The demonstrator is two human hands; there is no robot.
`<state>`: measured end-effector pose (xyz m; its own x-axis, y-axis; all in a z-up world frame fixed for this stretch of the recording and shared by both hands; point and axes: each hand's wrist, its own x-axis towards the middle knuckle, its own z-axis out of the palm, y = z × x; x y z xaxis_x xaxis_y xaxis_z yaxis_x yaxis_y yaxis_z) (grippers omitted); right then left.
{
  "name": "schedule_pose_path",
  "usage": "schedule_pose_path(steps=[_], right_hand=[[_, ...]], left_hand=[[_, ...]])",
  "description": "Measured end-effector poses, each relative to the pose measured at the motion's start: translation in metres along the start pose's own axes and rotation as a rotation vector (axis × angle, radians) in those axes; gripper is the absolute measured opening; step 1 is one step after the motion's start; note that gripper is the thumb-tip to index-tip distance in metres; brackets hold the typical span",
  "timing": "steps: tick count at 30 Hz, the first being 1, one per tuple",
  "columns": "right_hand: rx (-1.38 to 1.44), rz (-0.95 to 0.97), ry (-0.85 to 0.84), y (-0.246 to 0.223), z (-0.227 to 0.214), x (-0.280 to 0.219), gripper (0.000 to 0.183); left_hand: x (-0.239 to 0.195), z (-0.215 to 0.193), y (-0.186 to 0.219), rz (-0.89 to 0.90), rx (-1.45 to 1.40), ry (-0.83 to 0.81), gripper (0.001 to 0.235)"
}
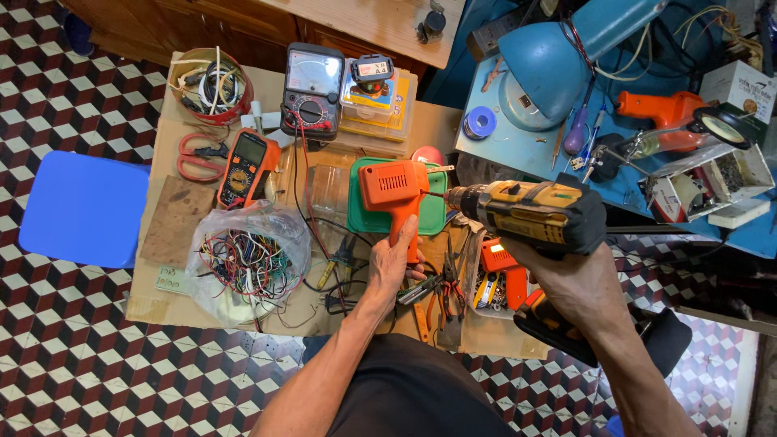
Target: The person disassembles an orange handheld electrical device using a cordless drill to remove screws, then inspects the internal components and wiring. The device is opened, examined, and partially reassembled on a cluttered workbench.
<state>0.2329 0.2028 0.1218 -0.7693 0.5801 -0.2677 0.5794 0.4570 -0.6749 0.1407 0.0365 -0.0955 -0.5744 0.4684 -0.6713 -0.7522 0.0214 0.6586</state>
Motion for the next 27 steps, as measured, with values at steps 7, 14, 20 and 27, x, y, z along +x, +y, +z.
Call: schedule_pose_path(steps=[7,14,20,27], right_hand=[[-0.615,-0.042,-0.261,-0.060,-0.015,0.024,0.044],[-0.742,-0.257,-0.414,-0.105,-0.015,0.056,0.053],[-0.491,-0.245,-0.519,-0.104,-0.020,0.074,0.040],[-0.412,-0.434,-0.444,-0.088,-0.015,0.067,0.047]], left_hand=[[-0.005,-0.002,-0.001,0.045,0.013,-0.017,0.072],[-0.008,0.000,0.006,0.030,0.077,0.024,0.074],[-0.009,-0.002,0.010,0.020,0.062,-0.025,0.072],[-0.004,-0.006,0.006,0.023,0.088,-0.032,0.075]])
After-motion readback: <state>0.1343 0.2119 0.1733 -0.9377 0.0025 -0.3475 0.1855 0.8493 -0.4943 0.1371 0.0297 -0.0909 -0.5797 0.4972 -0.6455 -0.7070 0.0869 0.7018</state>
